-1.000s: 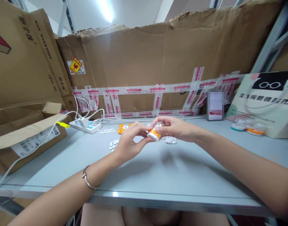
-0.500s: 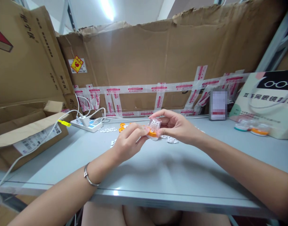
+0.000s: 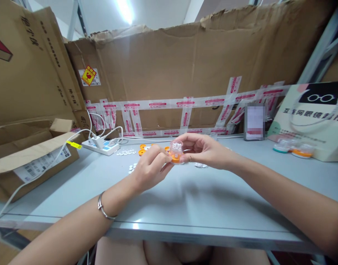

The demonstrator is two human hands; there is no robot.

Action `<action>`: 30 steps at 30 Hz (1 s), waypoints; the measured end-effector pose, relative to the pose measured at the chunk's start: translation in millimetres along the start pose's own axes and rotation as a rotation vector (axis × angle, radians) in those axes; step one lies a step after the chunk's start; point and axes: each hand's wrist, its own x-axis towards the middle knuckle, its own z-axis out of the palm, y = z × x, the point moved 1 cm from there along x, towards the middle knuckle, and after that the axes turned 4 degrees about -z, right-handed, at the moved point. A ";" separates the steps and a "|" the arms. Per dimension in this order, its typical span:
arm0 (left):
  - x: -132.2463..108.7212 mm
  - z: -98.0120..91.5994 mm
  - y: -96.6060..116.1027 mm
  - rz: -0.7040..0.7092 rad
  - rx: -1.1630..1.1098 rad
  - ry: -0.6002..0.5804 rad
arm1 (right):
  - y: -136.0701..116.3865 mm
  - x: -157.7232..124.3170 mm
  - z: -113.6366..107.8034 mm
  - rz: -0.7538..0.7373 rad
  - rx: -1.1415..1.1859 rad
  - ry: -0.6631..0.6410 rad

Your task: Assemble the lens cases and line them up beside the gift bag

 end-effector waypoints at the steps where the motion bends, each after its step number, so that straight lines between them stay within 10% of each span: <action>1: -0.3 1.0 0.0 -0.027 -0.007 -0.019 | 0.1 0.5 -1.9 0.038 -0.013 0.006; 14: -0.3 9.8 -8.5 -0.335 -0.156 -0.219 | 13.0 7.7 -11.8 0.222 0.036 0.151; 24: 2.2 3.5 -11.4 -0.352 -0.201 -0.250 | 37.5 -40.1 -154.6 0.412 -0.390 0.748; 30: 2.4 4.0 -11.4 -0.332 -0.246 -0.322 | 55.5 -86.6 -191.7 0.668 -0.550 0.848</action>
